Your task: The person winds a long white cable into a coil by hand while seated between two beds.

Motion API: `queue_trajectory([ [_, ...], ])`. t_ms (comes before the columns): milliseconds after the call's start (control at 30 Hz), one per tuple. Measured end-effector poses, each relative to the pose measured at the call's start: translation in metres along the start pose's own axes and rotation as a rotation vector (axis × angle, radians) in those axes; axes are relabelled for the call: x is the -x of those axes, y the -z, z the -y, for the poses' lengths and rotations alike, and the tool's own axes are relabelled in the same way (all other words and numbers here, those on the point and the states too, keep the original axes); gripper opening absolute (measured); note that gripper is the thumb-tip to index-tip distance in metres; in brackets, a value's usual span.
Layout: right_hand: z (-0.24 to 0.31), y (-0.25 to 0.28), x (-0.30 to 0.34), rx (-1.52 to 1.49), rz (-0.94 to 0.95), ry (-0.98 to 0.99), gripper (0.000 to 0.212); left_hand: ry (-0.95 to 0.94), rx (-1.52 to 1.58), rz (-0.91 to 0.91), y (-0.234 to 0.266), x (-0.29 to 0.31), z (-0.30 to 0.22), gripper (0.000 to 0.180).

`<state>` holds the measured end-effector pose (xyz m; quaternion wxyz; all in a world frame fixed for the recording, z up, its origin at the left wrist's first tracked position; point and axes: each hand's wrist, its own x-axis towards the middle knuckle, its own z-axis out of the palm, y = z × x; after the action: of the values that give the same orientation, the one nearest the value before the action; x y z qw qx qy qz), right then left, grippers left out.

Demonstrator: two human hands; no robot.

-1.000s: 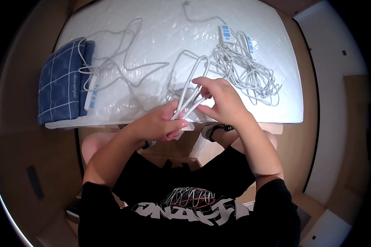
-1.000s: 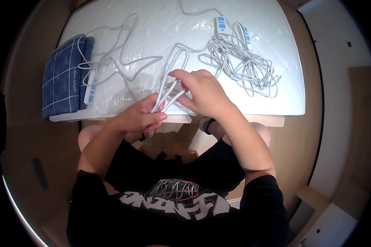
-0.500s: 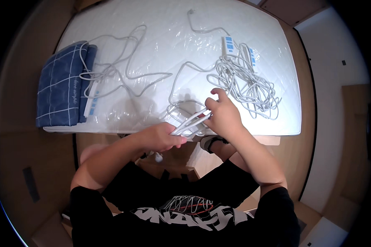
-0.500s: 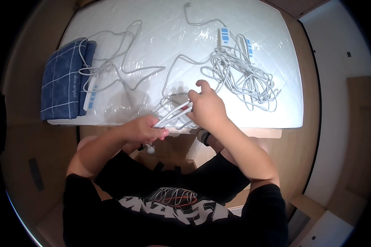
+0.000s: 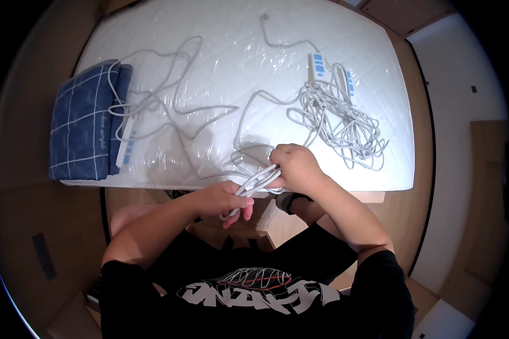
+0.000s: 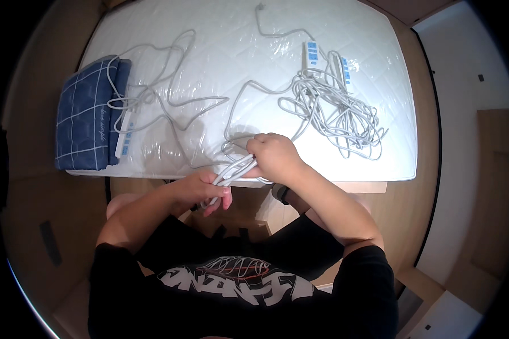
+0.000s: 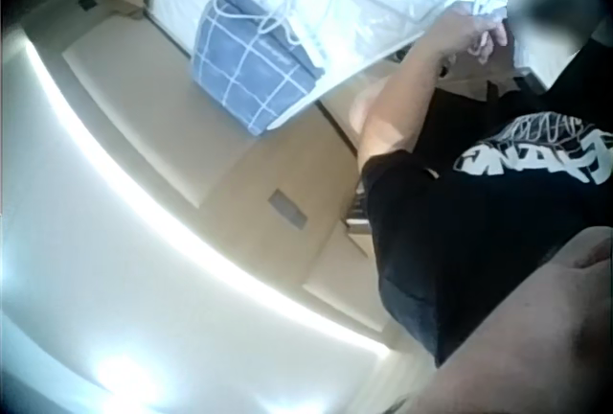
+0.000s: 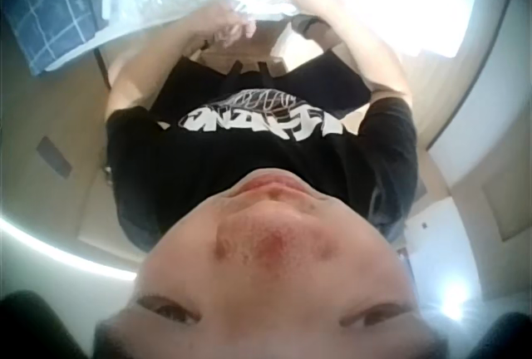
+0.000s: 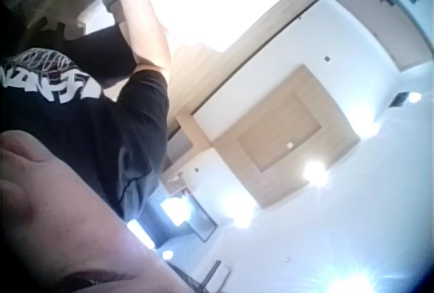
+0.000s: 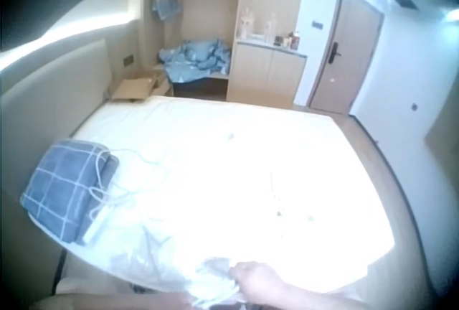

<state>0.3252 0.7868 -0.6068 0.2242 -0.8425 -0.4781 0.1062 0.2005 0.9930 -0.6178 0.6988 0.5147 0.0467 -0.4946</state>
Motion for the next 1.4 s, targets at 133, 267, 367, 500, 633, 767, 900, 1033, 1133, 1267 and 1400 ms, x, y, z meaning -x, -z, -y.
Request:
queue_trajectory([
  [133,-0.004,0.004,0.006,-0.067,-0.007,0.154,0.047,0.019,0.218,0.016,-0.013,0.004,-0.001,0.033],
  [267,-0.001,-0.011,0.015,0.043,-0.111,0.176,0.046,0.074,0.151,-0.049,-0.026,0.004,0.003,0.040],
  [367,0.005,-0.020,0.016,0.069,-0.213,0.186,0.042,0.048,0.092,-0.081,-0.034,0.002,0.015,0.042],
  [500,0.009,-0.019,0.016,0.056,-0.294,0.197,0.036,0.067,0.184,-0.114,-0.038,-0.001,0.025,0.042],
  [633,0.010,-0.012,0.017,0.046,-0.281,0.148,0.035,-0.028,0.090,-0.268,-0.057,-0.003,0.027,0.035],
  [767,0.012,-0.008,0.018,0.052,-0.332,0.144,0.034,-0.336,-0.123,-0.505,-0.058,-0.010,0.042,0.026],
  [900,0.013,-0.011,0.025,0.058,-0.285,0.107,0.037,-0.339,-0.123,-0.399,-0.056,-0.011,0.044,0.025],
  [1033,0.011,-0.010,0.028,0.012,-0.214,0.087,0.033,-0.236,0.014,-0.336,-0.058,-0.006,0.034,0.025],
  [1133,0.006,-0.003,0.027,-0.028,-0.101,0.139,0.040,-0.093,0.087,-0.376,-0.052,-0.004,0.027,0.025],
  [1267,0.002,0.003,0.024,-0.199,0.169,0.148,0.046,-0.049,0.143,-0.326,-0.046,-0.004,0.032,0.026],
  [1400,-0.002,0.001,0.021,-0.284,0.261,0.135,0.046,-0.071,0.147,-0.293,-0.048,-0.005,0.039,0.028],
])
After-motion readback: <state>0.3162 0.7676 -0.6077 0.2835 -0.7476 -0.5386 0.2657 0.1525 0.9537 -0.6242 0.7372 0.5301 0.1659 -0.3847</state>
